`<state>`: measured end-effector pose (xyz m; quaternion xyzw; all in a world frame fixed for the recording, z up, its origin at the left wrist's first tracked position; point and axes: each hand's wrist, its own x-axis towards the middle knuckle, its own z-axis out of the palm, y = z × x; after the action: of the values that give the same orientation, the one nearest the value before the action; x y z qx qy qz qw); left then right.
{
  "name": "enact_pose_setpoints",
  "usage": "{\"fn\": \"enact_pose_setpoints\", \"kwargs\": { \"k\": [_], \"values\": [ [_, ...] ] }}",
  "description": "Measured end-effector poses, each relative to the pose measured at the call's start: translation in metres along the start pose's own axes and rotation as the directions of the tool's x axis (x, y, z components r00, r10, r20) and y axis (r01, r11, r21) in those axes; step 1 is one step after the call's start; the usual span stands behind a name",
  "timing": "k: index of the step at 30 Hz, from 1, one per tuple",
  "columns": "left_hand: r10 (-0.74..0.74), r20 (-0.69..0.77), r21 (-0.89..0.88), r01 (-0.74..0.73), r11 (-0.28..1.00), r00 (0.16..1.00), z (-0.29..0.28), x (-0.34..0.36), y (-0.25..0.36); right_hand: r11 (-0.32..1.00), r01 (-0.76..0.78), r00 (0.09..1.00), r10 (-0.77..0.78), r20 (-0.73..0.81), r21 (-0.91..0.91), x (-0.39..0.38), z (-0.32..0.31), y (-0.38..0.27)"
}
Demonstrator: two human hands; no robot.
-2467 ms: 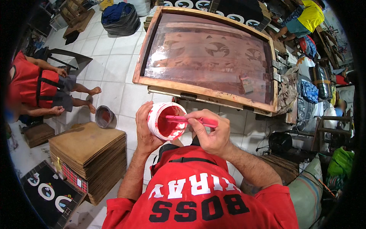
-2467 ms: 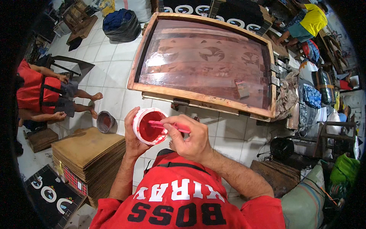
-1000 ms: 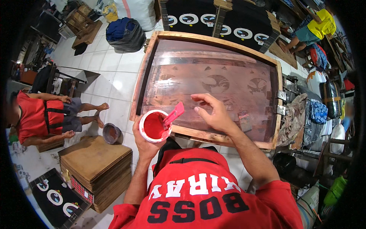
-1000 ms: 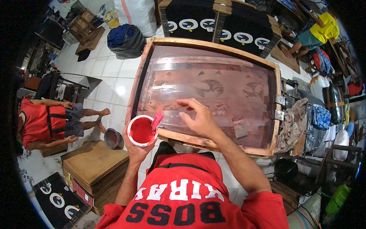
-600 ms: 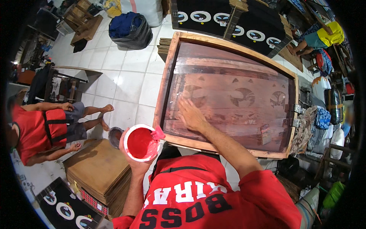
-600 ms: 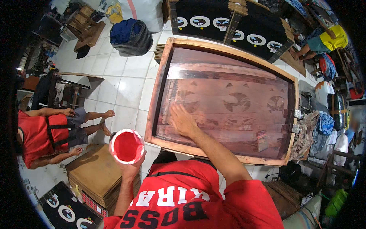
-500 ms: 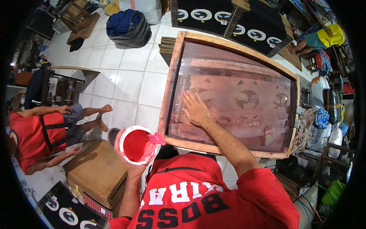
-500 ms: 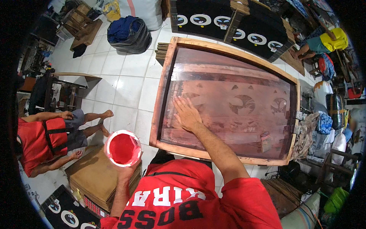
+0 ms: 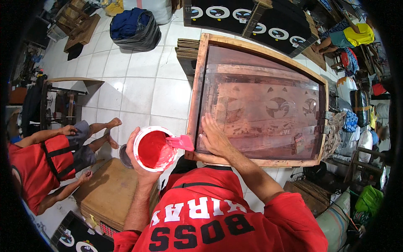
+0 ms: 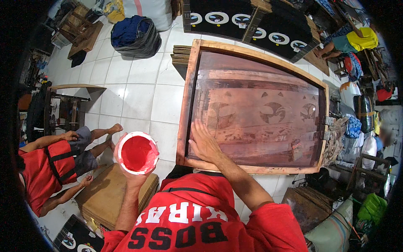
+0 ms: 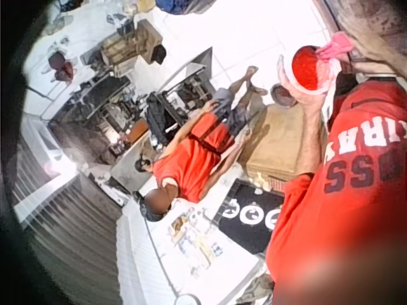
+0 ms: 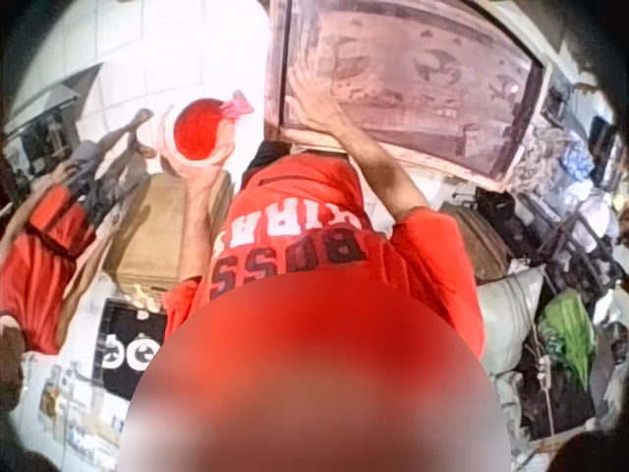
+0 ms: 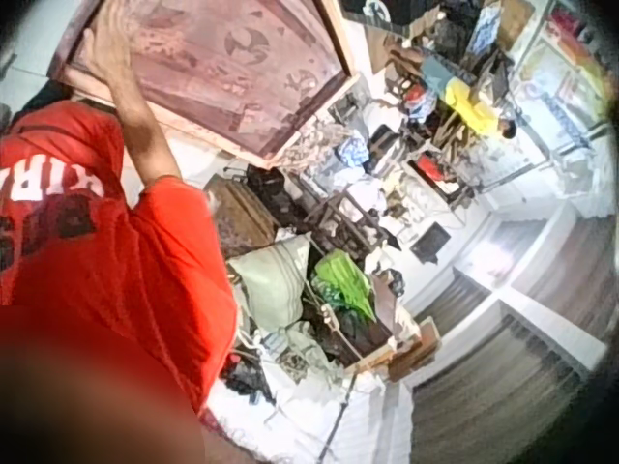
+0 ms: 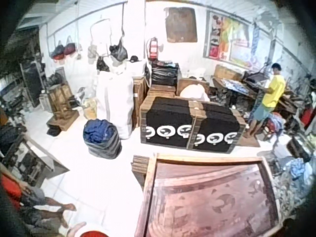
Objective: The person sits on the floor to mix a dark substance in a bucket using a bottle and a stick. They then stand up, wipe a screen printing frame with a cloth, and apply red ink to the frame using a squeegee. Finally, they place a black t-shirt under the frame and pull the squeegee across to print a design.
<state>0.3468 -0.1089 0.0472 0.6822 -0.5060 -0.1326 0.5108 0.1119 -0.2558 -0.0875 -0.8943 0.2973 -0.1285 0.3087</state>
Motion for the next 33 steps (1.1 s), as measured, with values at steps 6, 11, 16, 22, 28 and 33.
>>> {"fn": "enact_pose_setpoints", "kwargs": {
  "k": [6, 11, 16, 22, 28, 33],
  "values": [
    [0.066, -0.001, 0.013, -0.066, 0.998, 0.998, 0.019, -0.010, 0.017, 0.736, 0.006, 0.994, 0.072, -0.087, 0.677, -0.006, -0.142, -0.097],
    [0.178, 0.038, 0.070, -0.180, 0.981, 0.983, 0.045, -0.020, 0.045, 0.893, 0.174, 0.971, -0.087, -0.221, 0.415, -0.017, -0.225, -0.137],
    [0.171, 0.083, 0.098, -0.179, 0.979, 0.982, 0.071, -0.041, 0.070, 0.931, 0.187, 0.979, -0.151, -0.138, 0.313, -0.057, -0.254, -0.135],
    [0.168, 0.068, 0.071, -0.173, 0.982, 0.983, 0.097, -0.059, 0.092, 0.892, 0.419, 0.895, -0.376, -0.239, 0.170, -0.100, -0.257, -0.115],
    [0.256, 0.072, 0.197, -0.265, 0.944, 0.964, 0.109, -0.068, 0.104, 0.661, -0.257, 0.935, 0.356, 0.007, 0.705, -0.135, -0.240, -0.126],
    [0.211, 0.072, 0.061, -0.216, 0.975, 0.975, 0.122, -0.063, 0.106, 0.912, 0.304, 0.895, -0.175, -0.409, 0.275, -0.132, -0.249, -0.111]
  ]
}}
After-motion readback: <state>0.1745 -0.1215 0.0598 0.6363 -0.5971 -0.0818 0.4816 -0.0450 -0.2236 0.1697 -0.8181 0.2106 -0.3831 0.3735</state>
